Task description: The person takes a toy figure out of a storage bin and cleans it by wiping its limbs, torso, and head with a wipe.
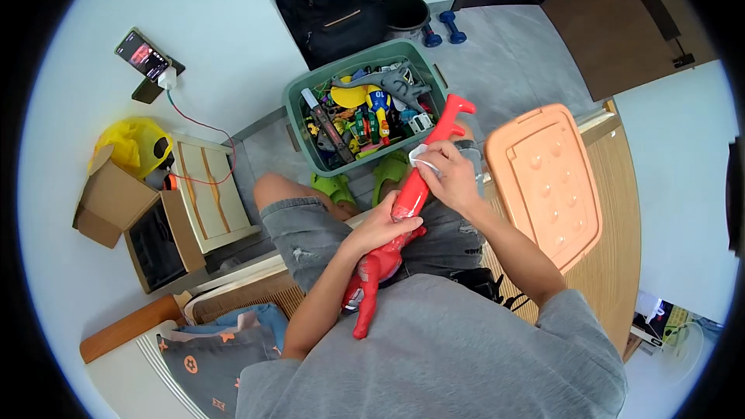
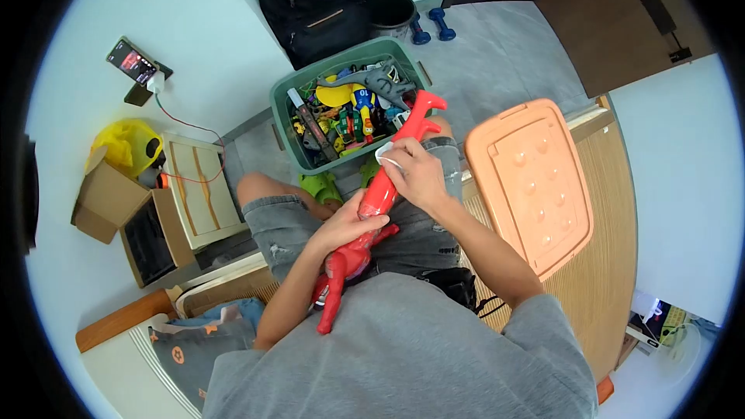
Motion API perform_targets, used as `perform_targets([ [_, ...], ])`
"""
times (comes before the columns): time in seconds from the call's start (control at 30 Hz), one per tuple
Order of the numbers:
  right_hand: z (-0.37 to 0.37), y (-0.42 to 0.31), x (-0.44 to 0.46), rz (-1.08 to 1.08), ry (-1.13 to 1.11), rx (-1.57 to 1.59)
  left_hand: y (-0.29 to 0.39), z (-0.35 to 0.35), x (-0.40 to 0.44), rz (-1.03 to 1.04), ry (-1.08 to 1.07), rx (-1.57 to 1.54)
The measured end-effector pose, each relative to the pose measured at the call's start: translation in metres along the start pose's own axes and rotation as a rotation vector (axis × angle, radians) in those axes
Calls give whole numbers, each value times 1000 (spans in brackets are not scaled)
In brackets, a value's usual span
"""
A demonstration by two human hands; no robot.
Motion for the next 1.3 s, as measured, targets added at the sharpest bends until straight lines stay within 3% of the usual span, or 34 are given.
perform_targets([
  [0.23,3,-1,-3,-121,-38,-6,1,1,-4,4,35,33],
  [0.33,-1,-1,-1,8,23,-5,3,2,-5,-41,32,142],
  [0.47,3,-6,-7,-158,-54,-27,1,1,-5,-38,83,178],
  [0.6,-7,2,-1,-119,45,-31,17,3,-12,-1,55,129],
  [0.67,-20,-12,1,-48,25,-23,18,5,-11,-17,31,117],
  [0.7,-13,-7,-2,-180,-21,-21,9,4,-6,3,30,215],
  [0.73,-14,-12,-5,-180,-21,-20,2,3,-3,22,30,312],
  [0.8,-14,-24,-11,-252,-239,-120,-7,3,-2,70,41,380],
  [1.07,-32,-9,-2,-115,-68,-117,15,7,-14,54,207,506],
  [1.2,-13,-29,-4,-255,-138,-73,13,2,-18,15,234,552],
  [1.3,-8,-15,-7,-210,-195,-84,-2,-7,-19,11,187,543],
])
Point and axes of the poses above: each hand's wrist, its own x-axis towards the middle knuckle, its own z-axis out of the palm, y = z × x, the point moved 1 cm from there along x, towards the middle knuckle, and after that the axes turned 15 degrees about -y, right-handed, at the moved point
